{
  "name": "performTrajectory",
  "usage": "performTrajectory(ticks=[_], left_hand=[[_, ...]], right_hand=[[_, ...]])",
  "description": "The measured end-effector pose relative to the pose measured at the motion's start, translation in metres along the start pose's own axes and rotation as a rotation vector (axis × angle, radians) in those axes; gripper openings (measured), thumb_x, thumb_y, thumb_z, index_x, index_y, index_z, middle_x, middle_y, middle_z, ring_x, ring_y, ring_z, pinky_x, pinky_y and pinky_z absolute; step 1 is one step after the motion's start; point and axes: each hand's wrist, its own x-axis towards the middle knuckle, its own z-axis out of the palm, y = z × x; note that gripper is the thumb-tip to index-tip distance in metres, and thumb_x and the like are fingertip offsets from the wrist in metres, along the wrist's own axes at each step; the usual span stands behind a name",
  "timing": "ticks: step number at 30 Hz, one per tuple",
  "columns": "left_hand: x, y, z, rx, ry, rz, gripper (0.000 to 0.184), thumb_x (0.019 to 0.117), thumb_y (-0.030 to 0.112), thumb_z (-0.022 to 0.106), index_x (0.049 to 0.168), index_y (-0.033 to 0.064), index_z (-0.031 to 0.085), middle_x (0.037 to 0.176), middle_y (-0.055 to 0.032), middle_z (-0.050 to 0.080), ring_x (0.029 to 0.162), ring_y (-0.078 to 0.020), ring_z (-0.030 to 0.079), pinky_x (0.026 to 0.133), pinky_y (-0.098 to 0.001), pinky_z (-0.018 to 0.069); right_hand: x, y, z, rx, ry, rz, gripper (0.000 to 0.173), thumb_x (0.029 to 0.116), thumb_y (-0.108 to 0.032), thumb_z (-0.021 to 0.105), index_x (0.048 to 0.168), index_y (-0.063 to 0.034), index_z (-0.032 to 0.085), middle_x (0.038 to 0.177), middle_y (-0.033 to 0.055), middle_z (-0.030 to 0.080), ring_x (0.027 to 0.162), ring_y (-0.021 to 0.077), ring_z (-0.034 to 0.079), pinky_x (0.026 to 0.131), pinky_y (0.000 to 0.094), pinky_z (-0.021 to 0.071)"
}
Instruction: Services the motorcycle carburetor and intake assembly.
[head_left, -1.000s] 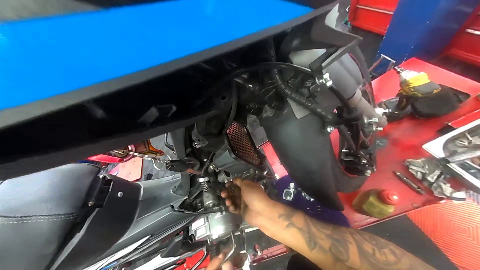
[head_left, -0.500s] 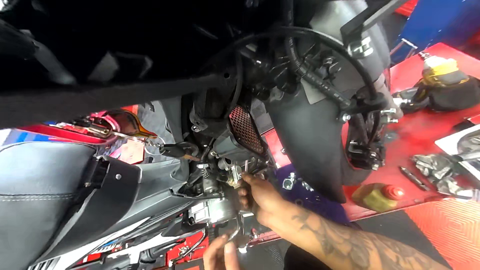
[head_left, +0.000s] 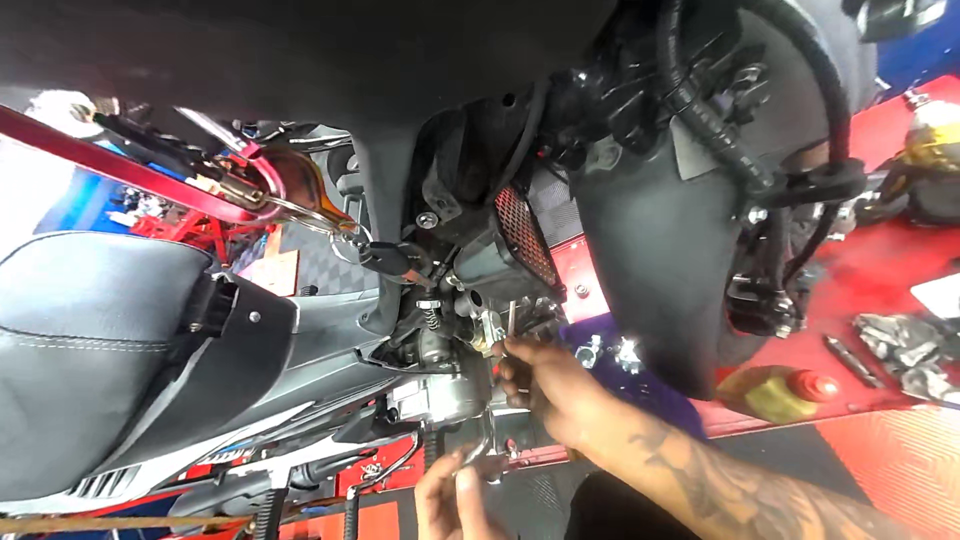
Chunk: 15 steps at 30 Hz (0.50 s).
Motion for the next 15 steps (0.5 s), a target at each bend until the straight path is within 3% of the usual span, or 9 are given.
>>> performTrajectory(ticks=[15], left_hand=[[0.000,0.004,-0.004,0.045,-0.013,0.011,0.017,0.1062,0.020,0.054,0.115,0.0150,0.068,0.090,-0.0030,0.075,0.074,-0.0135,0.074,0.068,-0.0269,0.0632]], right_hand=[[-0.003,-0.009,0.025,0.074,0.013,0.012,0.033,0.1120,-0.031,0.041,0.113,-0.0063,0.063,0.076,0.0073,0.066,0.057,0.0129,0.060,0.051,0.0239,0.0491]])
